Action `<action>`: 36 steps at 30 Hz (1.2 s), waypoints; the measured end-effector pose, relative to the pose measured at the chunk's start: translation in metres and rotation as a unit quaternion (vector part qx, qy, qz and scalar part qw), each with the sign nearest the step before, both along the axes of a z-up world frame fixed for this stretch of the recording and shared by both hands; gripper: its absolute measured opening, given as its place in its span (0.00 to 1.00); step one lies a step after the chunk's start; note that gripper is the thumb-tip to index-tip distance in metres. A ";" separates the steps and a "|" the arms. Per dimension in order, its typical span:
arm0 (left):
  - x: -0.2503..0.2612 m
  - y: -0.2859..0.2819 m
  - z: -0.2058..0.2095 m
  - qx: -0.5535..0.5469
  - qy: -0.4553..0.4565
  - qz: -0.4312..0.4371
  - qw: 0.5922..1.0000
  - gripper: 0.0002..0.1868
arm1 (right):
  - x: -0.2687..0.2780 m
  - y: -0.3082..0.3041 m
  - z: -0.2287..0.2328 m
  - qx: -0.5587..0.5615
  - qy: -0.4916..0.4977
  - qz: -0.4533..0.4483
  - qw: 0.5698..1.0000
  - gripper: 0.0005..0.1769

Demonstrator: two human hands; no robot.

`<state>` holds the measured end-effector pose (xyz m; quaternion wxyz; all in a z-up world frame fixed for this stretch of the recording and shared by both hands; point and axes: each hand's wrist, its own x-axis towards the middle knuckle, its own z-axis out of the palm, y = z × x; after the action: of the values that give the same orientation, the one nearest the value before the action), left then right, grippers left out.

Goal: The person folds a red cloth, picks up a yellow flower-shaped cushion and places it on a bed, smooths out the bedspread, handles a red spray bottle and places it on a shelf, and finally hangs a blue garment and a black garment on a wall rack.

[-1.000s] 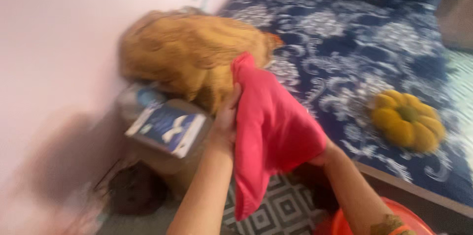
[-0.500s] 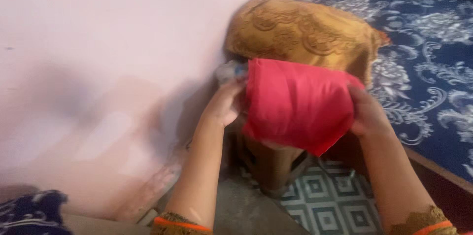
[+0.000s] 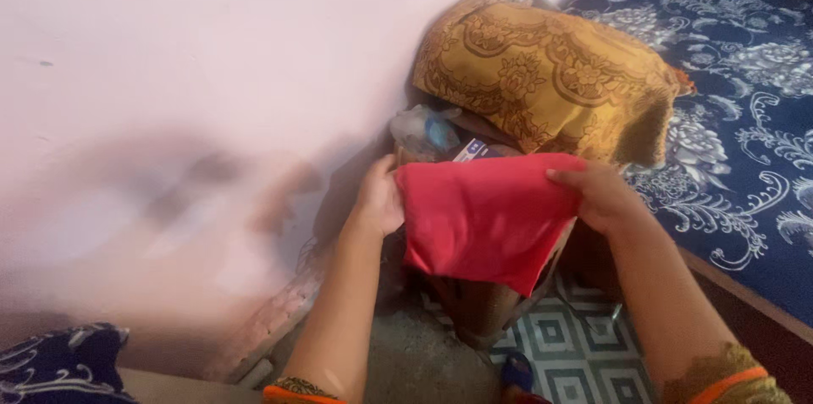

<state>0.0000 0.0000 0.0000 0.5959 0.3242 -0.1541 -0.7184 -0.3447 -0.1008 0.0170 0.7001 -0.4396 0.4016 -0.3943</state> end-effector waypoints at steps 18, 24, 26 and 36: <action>-0.025 -0.187 -0.012 0.004 -0.603 -0.076 0.794 0.37 | -0.018 -0.170 -0.051 -0.116 0.123 0.007 0.986 0.37; -0.046 -0.241 0.010 -0.073 -0.819 -0.056 0.567 0.22 | 0.001 -0.188 -0.041 -0.302 0.518 -0.063 0.798 0.19; -0.047 -0.256 0.011 -0.192 -0.820 0.076 0.533 0.21 | 0.012 -0.179 -0.028 -0.369 0.525 -0.165 0.749 0.15; 0.009 -0.245 -0.114 -0.388 -0.774 0.023 0.500 0.27 | 0.069 -0.062 -0.084 -0.354 0.658 -0.263 0.610 0.09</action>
<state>0.0087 -0.2448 -0.1140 0.3213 0.4908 -0.8091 -0.0350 -0.2762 -0.1632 -0.0674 -0.0970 -0.6698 0.6818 -0.2777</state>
